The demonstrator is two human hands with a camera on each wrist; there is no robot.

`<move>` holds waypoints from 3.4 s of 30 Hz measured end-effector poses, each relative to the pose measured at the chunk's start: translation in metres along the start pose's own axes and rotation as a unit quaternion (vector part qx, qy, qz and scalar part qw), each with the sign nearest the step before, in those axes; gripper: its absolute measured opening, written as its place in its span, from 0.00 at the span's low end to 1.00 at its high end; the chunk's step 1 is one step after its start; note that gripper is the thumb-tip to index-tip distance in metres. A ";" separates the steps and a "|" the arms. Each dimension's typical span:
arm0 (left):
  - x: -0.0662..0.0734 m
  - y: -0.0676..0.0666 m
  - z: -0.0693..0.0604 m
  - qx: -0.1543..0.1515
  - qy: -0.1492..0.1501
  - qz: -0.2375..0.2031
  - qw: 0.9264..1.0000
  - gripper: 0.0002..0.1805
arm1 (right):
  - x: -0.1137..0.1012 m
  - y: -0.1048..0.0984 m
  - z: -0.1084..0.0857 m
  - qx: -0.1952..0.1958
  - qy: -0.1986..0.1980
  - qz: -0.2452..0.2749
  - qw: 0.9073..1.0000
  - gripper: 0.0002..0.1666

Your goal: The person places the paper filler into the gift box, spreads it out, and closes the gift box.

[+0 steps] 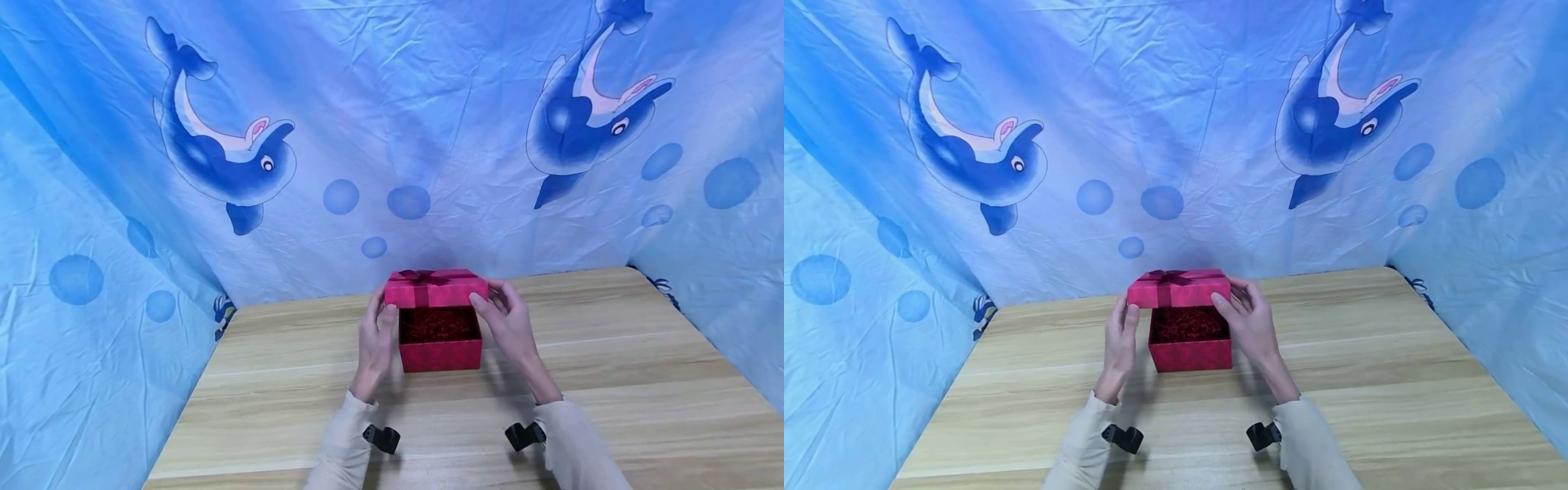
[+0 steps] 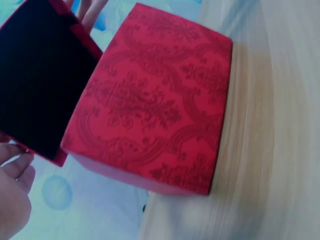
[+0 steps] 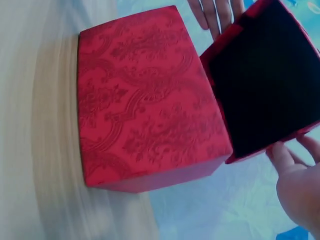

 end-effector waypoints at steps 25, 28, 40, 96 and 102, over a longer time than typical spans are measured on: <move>-0.028 0.002 -0.006 -0.203 -0.063 0.086 0.974 0.49 | 0.016 -0.008 -0.017 -0.154 0.009 -0.044 0.987 0.42; -0.030 0.003 -0.006 -0.209 -0.062 0.092 0.972 0.49 | 0.017 -0.007 -0.018 -0.156 0.005 -0.046 0.987 0.41; -0.037 0.005 -0.011 -0.220 -0.055 0.096 0.969 0.48 | 0.026 -0.009 -0.025 -0.149 0.007 -0.065 0.987 0.41; -0.066 0.021 -0.034 -0.236 -0.070 0.081 0.966 0.50 | 0.063 -0.020 -0.041 -0.150 0.050 -0.123 0.980 0.42; -0.066 0.020 -0.034 -0.232 -0.070 0.087 0.966 0.50 | 0.064 -0.021 -0.040 -0.146 0.044 -0.124 0.980 0.41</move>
Point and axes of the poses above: each hand's wrist, its own z-axis towards the middle knuckle, its own y-axis out of the palm, x = y × z, the point moved 8 cm from there along z, towards the middle knuckle, and after that the axes turned 15 degrees about z, right-handed, at the moved point
